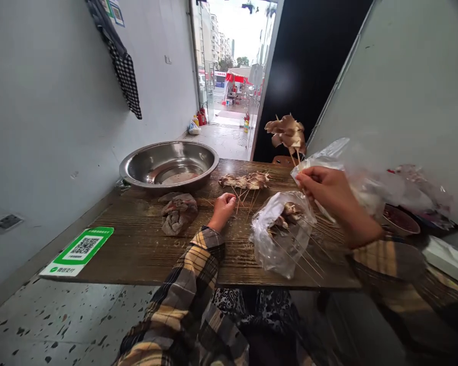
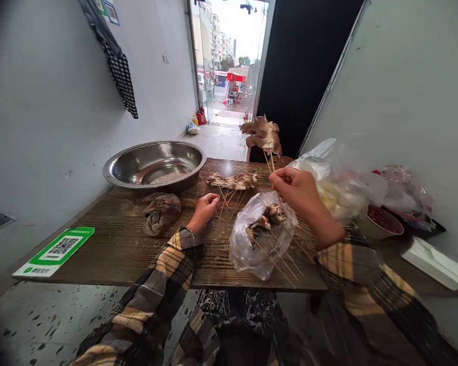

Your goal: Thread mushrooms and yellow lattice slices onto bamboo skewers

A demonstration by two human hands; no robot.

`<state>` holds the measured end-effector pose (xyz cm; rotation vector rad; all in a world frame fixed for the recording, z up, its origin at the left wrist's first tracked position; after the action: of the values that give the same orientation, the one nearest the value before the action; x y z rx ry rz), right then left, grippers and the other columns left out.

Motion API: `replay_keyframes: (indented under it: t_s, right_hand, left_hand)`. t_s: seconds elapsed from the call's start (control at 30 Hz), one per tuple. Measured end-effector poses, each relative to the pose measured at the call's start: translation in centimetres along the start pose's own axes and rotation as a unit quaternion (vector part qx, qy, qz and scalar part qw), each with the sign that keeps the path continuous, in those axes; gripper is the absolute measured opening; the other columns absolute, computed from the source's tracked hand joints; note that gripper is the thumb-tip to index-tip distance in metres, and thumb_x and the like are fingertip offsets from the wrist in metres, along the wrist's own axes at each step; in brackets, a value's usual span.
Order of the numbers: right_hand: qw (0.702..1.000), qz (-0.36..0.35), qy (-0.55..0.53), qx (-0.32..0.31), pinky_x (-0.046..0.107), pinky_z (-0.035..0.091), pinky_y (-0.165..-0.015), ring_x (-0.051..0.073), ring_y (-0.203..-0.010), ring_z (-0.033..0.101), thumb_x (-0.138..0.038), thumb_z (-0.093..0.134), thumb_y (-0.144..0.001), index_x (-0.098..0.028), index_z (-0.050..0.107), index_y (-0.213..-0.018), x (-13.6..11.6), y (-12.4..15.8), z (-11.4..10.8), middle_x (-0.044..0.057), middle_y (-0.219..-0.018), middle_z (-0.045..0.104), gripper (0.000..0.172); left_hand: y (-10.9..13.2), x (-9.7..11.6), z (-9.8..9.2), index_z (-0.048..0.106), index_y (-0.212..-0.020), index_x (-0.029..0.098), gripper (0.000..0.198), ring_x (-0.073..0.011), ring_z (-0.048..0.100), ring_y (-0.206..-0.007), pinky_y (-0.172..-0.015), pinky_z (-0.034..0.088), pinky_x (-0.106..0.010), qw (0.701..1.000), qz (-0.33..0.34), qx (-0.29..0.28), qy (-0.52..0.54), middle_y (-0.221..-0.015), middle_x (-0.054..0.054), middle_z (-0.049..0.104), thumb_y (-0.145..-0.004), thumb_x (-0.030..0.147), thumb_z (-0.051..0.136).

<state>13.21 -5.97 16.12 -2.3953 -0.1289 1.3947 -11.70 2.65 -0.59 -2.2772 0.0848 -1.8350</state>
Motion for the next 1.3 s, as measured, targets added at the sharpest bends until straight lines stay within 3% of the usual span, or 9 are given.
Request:
replay_keyframes:
  t_s: [0.17,0.37,0.5,0.57,0.63,0.73,0.87,1.03,1.3]
  right_hand:
    - [0.992,-0.014,0.123,-0.024,0.021,0.032,-0.043,0.008,-0.044,0.044,-0.041,0.062,-0.082,-0.017,0.066,-0.076,0.6,6.7,-7.1,-0.003,-0.055,0.056,0.025]
    - [0.973,-0.058,0.181,-0.133,0.024,0.038,-0.053,0.012,-0.055,0.052,-0.040,0.054,-0.090,-0.019,0.066,-0.078,3.7,12.4,-9.7,-0.001,-0.062,0.061,0.028]
    - [0.965,-0.070,0.169,-0.187,0.025,0.042,-0.059,0.014,-0.063,0.057,-0.036,0.049,-0.092,-0.019,0.065,-0.078,5.6,14.3,-9.6,0.001,-0.069,0.064,0.027]
    - [0.963,-0.073,0.163,-0.202,0.025,0.042,-0.061,0.015,-0.065,0.058,-0.034,0.048,-0.092,-0.019,0.064,-0.078,6.5,15.0,-9.5,0.002,-0.070,0.065,0.026]
    - [0.960,-0.075,0.161,-0.217,0.025,0.041,-0.061,0.015,-0.066,0.058,-0.033,0.048,-0.092,-0.019,0.064,-0.079,7.4,15.4,-9.4,0.002,-0.072,0.065,0.025]
    - [0.954,-0.073,0.162,-0.241,0.025,0.040,-0.062,0.015,-0.066,0.058,-0.030,0.046,-0.092,-0.018,0.064,-0.079,8.7,15.7,-8.7,0.003,-0.073,0.066,0.025]
    - [0.944,-0.077,0.177,-0.268,0.026,0.039,-0.064,0.016,-0.068,0.060,-0.025,0.047,-0.091,-0.017,0.067,-0.079,9.6,14.9,-6.8,0.005,-0.075,0.069,0.024]
    - [0.931,-0.096,0.259,-0.240,0.026,0.038,-0.067,0.020,-0.078,0.065,-0.023,0.050,-0.089,-0.016,0.071,-0.082,9.4,12.2,-4.3,0.009,-0.083,0.073,0.023]
    - [0.917,-0.066,0.325,-0.224,0.026,0.038,-0.069,0.021,-0.085,0.067,-0.025,0.048,-0.093,-0.015,0.072,-0.091,9.2,10.4,-2.8,0.011,-0.091,0.074,0.026]
  left_hand:
    - [2.5,3.1,-0.3,0.062,-0.086,0.014,0.038,-0.0098,0.046,-0.052,-0.051,0.035,-0.023,1.000,0.019,-0.004,0.024,-0.063,0.002,0.053,-0.076,0.050,0.060]
    - [6.7,9.3,1.3,0.063,-0.099,0.014,0.043,-0.0135,0.051,-0.069,-0.062,0.039,-0.025,0.983,0.121,-0.102,-0.095,-0.074,-0.001,0.058,-0.077,0.051,0.064]
    - [7.7,10.5,2.4,0.059,-0.089,0.015,0.033,-0.0122,0.047,-0.061,-0.058,0.035,-0.025,0.962,0.106,-0.145,-0.206,-0.065,0.003,0.053,-0.067,0.036,0.073]
    - [7.8,10.6,2.3,0.056,-0.074,0.016,0.016,-0.0112,0.044,-0.059,-0.057,0.034,-0.025,0.954,0.107,-0.152,-0.234,-0.062,0.004,0.051,-0.070,0.027,0.067]
    - [7.9,10.8,1.8,0.053,-0.067,0.016,0.013,-0.0110,0.043,-0.060,-0.057,0.033,-0.024,0.957,0.116,-0.132,-0.229,-0.062,0.002,0.051,-0.074,0.025,0.060]
    - [8.5,11.8,0.9,0.058,-0.075,0.015,0.015,-0.0117,0.045,-0.062,-0.056,0.034,-0.024,0.970,0.123,-0.083,-0.192,-0.066,0.001,0.054,-0.079,0.029,0.056]
    - [9.4,13.7,0.7,0.062,-0.080,0.015,0.024,-0.0116,0.045,-0.058,-0.054,0.035,-0.024,0.978,0.115,-0.068,-0.163,-0.063,0.001,0.053,-0.081,0.039,0.057]
    - [9.6,15.5,0.6,0.063,-0.079,0.016,0.025,-0.0115,0.044,-0.058,-0.054,0.035,-0.024,0.979,0.120,-0.062,-0.151,-0.064,0.001,0.054,-0.080,0.041,0.060]
    - [10.1,14.8,-0.6,0.063,-0.096,0.016,0.024,-0.0104,0.043,-0.059,-0.056,0.034,-0.023,0.978,0.109,-0.087,-0.156,-0.065,0.003,0.048,-0.073,0.023,0.062]
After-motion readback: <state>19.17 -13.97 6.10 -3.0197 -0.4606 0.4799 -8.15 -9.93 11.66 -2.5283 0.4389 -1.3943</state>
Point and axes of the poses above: each hand's wrist, its own y-axis away from the middle knuckle, its own z-axis out of the palm, x = y × z, the point moved 1 cm from there along -y, towards the middle knuckle
